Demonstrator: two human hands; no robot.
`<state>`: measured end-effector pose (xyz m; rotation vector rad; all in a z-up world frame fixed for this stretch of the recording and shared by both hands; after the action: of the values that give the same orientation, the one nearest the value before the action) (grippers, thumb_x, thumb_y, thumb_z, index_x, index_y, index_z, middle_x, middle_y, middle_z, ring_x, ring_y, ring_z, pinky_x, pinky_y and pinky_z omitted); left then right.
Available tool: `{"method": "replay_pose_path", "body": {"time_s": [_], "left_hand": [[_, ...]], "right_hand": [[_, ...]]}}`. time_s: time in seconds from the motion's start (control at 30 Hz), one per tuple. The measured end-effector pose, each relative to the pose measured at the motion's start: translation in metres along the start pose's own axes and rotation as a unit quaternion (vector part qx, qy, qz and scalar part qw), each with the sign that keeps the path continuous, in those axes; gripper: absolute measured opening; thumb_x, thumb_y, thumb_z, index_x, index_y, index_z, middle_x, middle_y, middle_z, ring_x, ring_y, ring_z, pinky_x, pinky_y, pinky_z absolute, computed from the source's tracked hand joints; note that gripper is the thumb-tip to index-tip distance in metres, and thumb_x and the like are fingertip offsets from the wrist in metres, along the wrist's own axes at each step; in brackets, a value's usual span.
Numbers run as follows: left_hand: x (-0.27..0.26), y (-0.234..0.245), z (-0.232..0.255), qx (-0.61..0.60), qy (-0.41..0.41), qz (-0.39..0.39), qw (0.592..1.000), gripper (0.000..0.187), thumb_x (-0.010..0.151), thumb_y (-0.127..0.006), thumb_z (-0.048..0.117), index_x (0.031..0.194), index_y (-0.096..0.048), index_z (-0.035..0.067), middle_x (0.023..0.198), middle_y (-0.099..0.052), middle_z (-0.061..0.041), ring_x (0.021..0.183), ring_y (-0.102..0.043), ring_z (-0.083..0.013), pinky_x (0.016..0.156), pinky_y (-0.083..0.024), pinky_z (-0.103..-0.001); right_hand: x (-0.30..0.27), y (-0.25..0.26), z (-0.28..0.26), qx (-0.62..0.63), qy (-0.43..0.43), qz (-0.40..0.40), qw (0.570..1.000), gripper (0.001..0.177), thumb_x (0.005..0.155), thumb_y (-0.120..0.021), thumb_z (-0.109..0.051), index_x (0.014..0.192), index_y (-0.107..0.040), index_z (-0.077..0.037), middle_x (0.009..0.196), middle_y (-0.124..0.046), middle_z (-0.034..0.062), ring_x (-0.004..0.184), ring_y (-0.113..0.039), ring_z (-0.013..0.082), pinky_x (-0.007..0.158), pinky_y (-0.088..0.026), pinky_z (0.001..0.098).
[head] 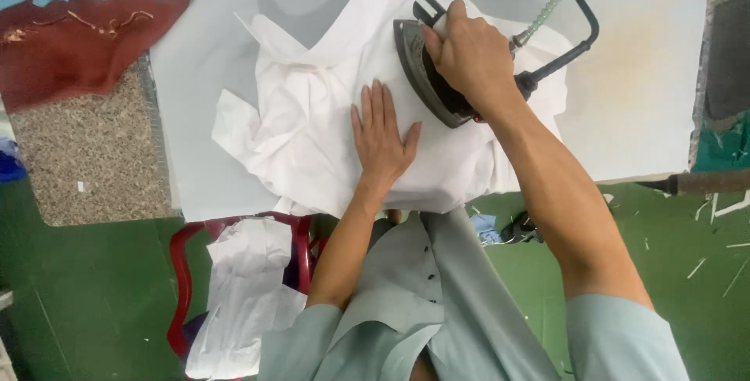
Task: The person irons a white shirt on a table using a steam iron and a pressing block. They repeatedly smooth the fabric, reposition the shirt, and press different sections with the iron and block to remove wrinkles.
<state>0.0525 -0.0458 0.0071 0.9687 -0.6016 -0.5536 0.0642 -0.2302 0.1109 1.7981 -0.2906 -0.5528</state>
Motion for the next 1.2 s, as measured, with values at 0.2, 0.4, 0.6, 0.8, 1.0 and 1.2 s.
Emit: {"method": "replay_pose_path", "body": {"time_s": [0.2, 0.4, 0.6, 0.8, 1.0, 1.2], "left_hand": [[-0.004, -0.007, -0.003, -0.001, 0.003, -0.017, 1.0, 0.077, 0.107, -0.05, 0.05, 0.163, -0.025, 0.004, 0.172, -0.015, -0.017, 0.16, -0.01, -0.0333, 0.128, -0.005, -0.059], [-0.004, -0.007, -0.003, -0.003, 0.009, -0.032, 0.999, 0.076, 0.107, -0.048, 0.047, 0.163, -0.023, 0.003, 0.172, -0.015, -0.019, 0.16, -0.009, -0.0349, 0.128, -0.003, -0.058], [-0.017, 0.005, -0.029, -0.13, 0.021, 0.02, 0.991, 0.069, 0.109, -0.041, 0.035, 0.164, -0.018, 0.001, 0.171, -0.015, -0.022, 0.16, -0.01, -0.0385, 0.129, -0.004, -0.056], [-0.072, 0.048, -0.045, -0.181, 0.11, 0.173, 0.962, 0.071, 0.109, -0.017, 0.042, 0.164, -0.011, -0.004, 0.171, -0.011, -0.023, 0.157, -0.006, -0.0434, 0.128, -0.004, -0.055], [-0.096, 0.035, -0.012, -0.129, 0.185, 0.245, 0.943, 0.089, 0.104, -0.013, 0.058, 0.161, -0.005, -0.01, 0.169, -0.005, -0.029, 0.155, 0.0, -0.0522, 0.125, -0.003, -0.06], [-0.094, 0.068, -0.029, -0.095, 0.239, 0.28, 0.925, 0.091, 0.103, -0.013, 0.065, 0.164, 0.001, 0.0, 0.172, -0.001, -0.022, 0.158, 0.003, -0.0421, 0.128, -0.001, -0.055]], "right_hand": [[-0.06, -0.009, 0.027, 0.049, -0.071, 0.023, 0.996, 0.05, 0.111, -0.048, -0.049, 0.105, -0.052, 0.0, 0.074, -0.066, 0.0292, 0.075, -0.073, 0.0513, 0.059, -0.059, 0.0561], [-0.141, -0.037, 0.055, 0.077, -0.143, 0.031, 0.986, 0.049, 0.109, -0.048, -0.049, 0.112, -0.05, 0.0, 0.076, -0.066, 0.032, 0.075, -0.071, 0.0549, 0.064, -0.058, 0.0605], [-0.189, -0.04, 0.004, 0.034, -0.079, -0.027, 0.996, 0.052, 0.103, -0.051, -0.055, 0.114, -0.055, -0.004, 0.077, -0.07, 0.0282, 0.074, -0.073, 0.0489, 0.067, -0.058, 0.0584], [-0.127, -0.017, -0.063, -0.068, 0.204, 0.057, 0.975, 0.043, 0.099, -0.06, -0.056, 0.094, -0.056, -0.013, 0.063, -0.061, 0.0097, 0.051, -0.069, 0.0296, 0.049, -0.057, 0.0419], [-0.069, -0.004, -0.097, -0.075, 0.421, -0.009, 0.904, 0.04, 0.102, -0.056, -0.05, 0.094, -0.057, -0.011, 0.059, -0.062, 0.0117, 0.049, -0.069, 0.028, 0.048, -0.057, 0.0407], [-0.061, 0.002, -0.069, -0.081, 0.416, -0.068, 0.903, 0.044, 0.104, -0.052, -0.054, 0.104, -0.061, -0.01, 0.06, -0.065, 0.0126, 0.051, -0.071, 0.0264, 0.051, -0.057, 0.037]]}}
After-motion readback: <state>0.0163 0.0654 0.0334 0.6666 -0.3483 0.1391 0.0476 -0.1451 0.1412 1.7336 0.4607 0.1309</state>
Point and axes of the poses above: each hand's wrist, its own x-axis towards the middle knuckle, its own y-axis out of the back of the hand, z = x × y, the point moved 8 cm from there along x, towards the middle knuckle
